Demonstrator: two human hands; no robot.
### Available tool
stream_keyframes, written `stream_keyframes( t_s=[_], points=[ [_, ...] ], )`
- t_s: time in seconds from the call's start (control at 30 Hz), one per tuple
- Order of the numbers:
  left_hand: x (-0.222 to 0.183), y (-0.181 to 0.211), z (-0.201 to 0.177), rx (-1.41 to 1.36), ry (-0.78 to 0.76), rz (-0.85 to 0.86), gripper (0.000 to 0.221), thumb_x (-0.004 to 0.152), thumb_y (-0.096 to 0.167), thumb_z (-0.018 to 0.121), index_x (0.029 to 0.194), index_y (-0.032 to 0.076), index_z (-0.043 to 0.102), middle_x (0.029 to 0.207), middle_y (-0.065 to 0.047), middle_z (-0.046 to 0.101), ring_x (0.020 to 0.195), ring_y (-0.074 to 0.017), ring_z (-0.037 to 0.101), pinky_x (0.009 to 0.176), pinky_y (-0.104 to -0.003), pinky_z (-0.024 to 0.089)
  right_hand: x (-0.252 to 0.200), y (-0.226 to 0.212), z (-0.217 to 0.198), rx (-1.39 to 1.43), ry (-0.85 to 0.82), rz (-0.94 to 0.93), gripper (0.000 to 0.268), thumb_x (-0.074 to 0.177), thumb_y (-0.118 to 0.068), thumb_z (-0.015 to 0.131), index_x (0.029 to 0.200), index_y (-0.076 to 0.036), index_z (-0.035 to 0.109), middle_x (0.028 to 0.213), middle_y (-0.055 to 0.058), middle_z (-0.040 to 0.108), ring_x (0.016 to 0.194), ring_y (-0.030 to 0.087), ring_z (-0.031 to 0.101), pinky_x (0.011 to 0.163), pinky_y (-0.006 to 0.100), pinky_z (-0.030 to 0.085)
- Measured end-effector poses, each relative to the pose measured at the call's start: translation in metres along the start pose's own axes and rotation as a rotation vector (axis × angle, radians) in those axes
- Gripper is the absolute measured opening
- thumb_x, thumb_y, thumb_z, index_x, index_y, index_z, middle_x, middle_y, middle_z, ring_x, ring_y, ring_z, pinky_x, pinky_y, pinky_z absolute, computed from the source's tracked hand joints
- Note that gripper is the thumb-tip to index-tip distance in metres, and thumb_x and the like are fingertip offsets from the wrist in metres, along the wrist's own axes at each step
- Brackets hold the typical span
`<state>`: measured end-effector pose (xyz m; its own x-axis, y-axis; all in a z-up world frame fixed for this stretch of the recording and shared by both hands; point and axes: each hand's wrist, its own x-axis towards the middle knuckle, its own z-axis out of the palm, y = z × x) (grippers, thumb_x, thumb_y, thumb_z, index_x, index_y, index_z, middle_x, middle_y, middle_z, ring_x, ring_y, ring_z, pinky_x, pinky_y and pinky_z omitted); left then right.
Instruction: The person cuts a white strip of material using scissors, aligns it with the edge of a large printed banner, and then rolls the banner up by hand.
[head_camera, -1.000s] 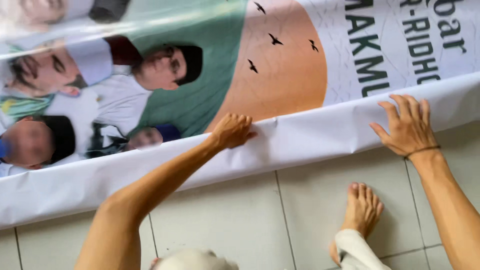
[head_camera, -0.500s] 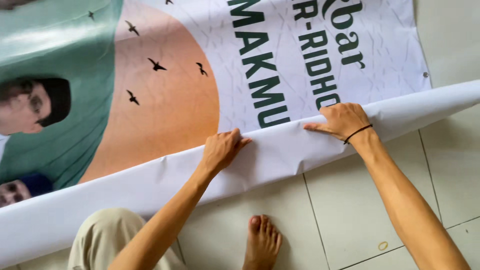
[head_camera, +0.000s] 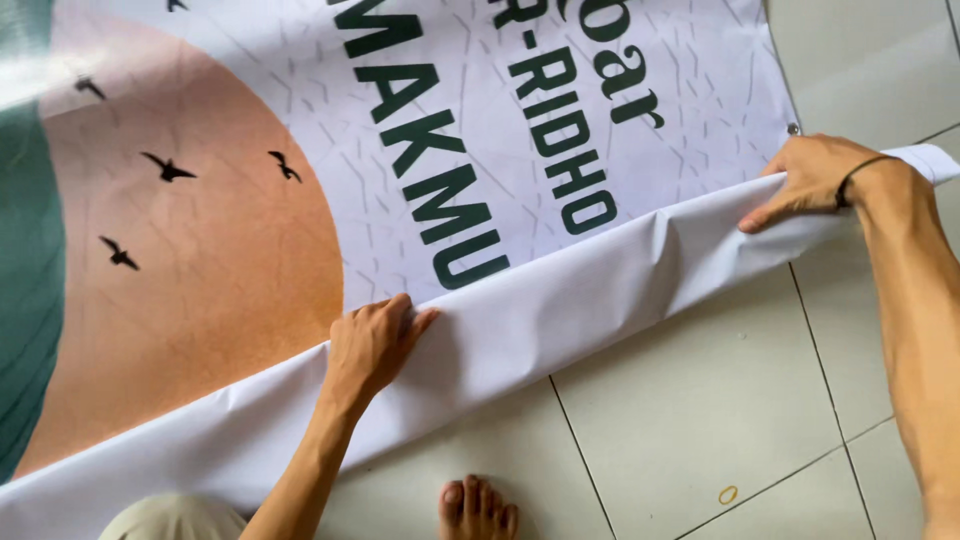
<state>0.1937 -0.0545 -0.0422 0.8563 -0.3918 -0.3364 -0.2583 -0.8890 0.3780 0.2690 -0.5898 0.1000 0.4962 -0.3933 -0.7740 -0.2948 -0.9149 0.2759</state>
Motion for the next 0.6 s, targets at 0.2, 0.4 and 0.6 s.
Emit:
stream_keyframes(
  t_s=[0.2, 0.4, 0.6],
  points=[
    [0.067, 0.119, 0.005, -0.198, -0.072, 0.245, 0.063, 0.096, 0.074, 0.049, 0.084, 0.012, 0.044, 0.059, -0.006, 0.060, 0.050, -0.0379, 0.058, 0.045, -0.047, 0.041, 0.010, 0.010, -0.020, 0.165, -0.106, 0.019, 0.063, 0.065, -0.045, 0.103, 0.057, 0.001, 0.060, 0.055, 0.014, 0.054, 0.051, 0.028, 0.045, 0.051, 0.037, 0.023],
    [0.112, 0.145, 0.045, -0.143, -0.053, 0.239, 0.072, 0.096, 0.077, 0.050, 0.067, 0.011, 0.046, 0.056, -0.007, 0.054, 0.045, -0.0375, 0.044, 0.043, -0.044, 0.033, 0.030, 0.064, -0.005, -0.026, 0.178, 0.163, 0.062, 0.056, -0.075, 0.084, 0.079, -0.017, 0.082, 0.084, 0.013, 0.081, 0.086, 0.034, 0.070, 0.082, 0.041, 0.046],
    [0.119, 0.138, 0.038, -0.240, -0.085, 0.250, 0.074, 0.094, 0.077, 0.052, 0.066, 0.012, 0.035, 0.051, -0.004, 0.038, 0.057, -0.0332, 0.021, 0.046, -0.042, 0.028, 0.062, 0.153, 0.080, 1.413, 0.427, -0.376, 0.133, 0.047, -0.119, 0.060, 0.125, -0.011, 0.059, 0.126, 0.014, 0.069, 0.113, 0.026, 0.070, 0.085, 0.044, 0.058]
  ],
)
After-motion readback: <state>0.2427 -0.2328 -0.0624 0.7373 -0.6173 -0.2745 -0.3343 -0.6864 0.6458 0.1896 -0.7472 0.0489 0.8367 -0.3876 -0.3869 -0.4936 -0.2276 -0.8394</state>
